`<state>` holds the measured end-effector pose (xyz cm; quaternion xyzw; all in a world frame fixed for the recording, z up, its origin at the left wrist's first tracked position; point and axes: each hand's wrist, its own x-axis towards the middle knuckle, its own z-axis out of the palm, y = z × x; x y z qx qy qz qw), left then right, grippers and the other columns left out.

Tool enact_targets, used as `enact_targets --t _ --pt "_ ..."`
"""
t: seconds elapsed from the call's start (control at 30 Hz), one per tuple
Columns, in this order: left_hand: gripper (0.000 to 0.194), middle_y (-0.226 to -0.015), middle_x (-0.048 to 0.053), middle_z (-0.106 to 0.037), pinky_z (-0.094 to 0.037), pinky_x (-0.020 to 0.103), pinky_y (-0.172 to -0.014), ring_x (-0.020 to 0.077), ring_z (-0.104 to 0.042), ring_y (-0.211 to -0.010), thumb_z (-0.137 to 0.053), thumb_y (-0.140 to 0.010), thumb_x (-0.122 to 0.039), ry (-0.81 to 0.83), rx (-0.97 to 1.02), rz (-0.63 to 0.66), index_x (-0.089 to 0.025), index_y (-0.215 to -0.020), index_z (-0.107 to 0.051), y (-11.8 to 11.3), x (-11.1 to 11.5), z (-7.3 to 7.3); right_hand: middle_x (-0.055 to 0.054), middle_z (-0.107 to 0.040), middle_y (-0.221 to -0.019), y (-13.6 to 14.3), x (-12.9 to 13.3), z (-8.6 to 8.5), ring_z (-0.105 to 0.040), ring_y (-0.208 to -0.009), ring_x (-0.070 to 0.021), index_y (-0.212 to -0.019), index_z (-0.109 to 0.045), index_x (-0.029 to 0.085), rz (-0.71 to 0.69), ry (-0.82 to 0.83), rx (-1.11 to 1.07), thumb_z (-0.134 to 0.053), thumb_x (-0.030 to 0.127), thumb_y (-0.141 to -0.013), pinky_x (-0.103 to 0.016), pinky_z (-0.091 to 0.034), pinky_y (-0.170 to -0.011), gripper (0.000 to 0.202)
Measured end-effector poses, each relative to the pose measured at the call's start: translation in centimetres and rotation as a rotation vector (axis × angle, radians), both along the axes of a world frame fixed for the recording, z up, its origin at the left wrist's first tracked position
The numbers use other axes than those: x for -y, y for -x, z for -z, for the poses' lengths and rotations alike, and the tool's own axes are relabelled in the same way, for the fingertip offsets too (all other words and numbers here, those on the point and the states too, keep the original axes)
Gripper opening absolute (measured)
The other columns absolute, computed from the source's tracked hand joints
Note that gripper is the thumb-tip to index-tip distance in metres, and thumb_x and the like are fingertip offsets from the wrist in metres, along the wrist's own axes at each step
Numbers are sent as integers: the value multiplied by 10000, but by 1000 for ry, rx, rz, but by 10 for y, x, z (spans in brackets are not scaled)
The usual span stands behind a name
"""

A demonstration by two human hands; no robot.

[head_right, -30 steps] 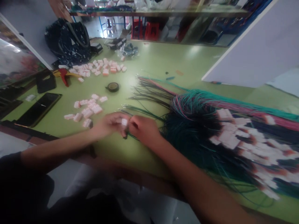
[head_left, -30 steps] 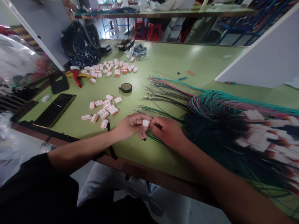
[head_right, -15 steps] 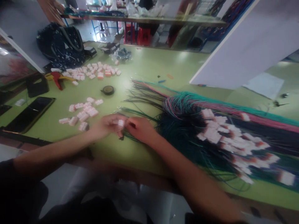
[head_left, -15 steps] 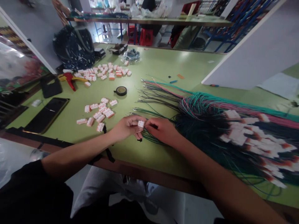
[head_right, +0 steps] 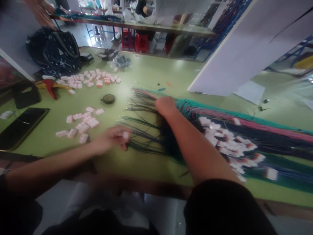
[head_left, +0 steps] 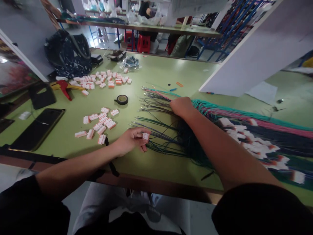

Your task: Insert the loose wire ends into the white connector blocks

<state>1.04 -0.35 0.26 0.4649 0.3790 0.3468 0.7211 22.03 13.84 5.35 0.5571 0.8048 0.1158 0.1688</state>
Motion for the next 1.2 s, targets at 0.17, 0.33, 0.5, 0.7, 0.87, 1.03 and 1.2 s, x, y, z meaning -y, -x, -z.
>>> enact_targets --t 0.17,0.33,0.5,0.7,0.87,1.03,1.2 --pt "364 -643 -45 -587 -493 233 -519 95 -601 -514 -696 -672 -172 6 -4 25 -134 -1012 -574 1 -2 1 -195 -693 -999 -2 5 -4 -624 -968 -280 -1015 -691 114 80 -18 57 -425 134 -795 -337 -438 -735 346" --pt "340 -629 -52 -582 -491 224 -511 92 -602 -506 -691 -679 -159 3 18 23 -130 -992 -563 1 -2 -1 -169 -697 -978 -9 4 -6 -627 -912 -289 -1071 -668 161 147 -73 -65 -479 247 -770 -331 -402 -682 365" --pt "327 -633 -50 -584 -488 228 -514 92 -601 -509 -679 -698 -157 0 28 30 -134 -1002 -562 0 -3 3 -81 -704 -770 -13 3 -2 -613 -851 -192 -855 -728 213 14 -144 -109 -510 266 -774 -315 -338 -716 239" --pt "355 -638 -43 -594 -488 228 -508 100 -607 -500 -701 -676 -163 3 44 27 -124 -1000 -561 1 -4 6 -180 -704 -942 -13 5 -5 -630 -886 -245 -926 -728 116 55 -105 -78 -412 193 -826 -332 -377 -724 340" --pt "347 -636 -46 -597 -495 220 -509 92 -609 -500 -703 -677 -162 -12 45 21 -126 -991 -559 1 -4 3 -130 -697 -1025 -9 3 -9 -614 -961 -270 -969 -717 170 127 -70 -184 -445 201 -783 -355 -408 -769 331" --pt "377 -611 -57 -585 -496 216 -482 96 -607 -478 -745 -640 -203 -16 53 -20 -124 -954 -551 0 -1 -2 -36 -711 -818 4 3 -4 -609 -747 -165 -871 -714 185 -92 95 -649 -511 314 -778 -261 -411 -658 257" --pt "366 -600 -54 -595 -505 215 -493 103 -622 -491 -748 -643 -205 -46 36 -81 -127 -938 -545 0 4 -11 -22 -679 -726 9 23 -1 -578 -633 -122 -996 -662 171 -216 253 -948 -522 283 -778 -251 -424 -629 283"
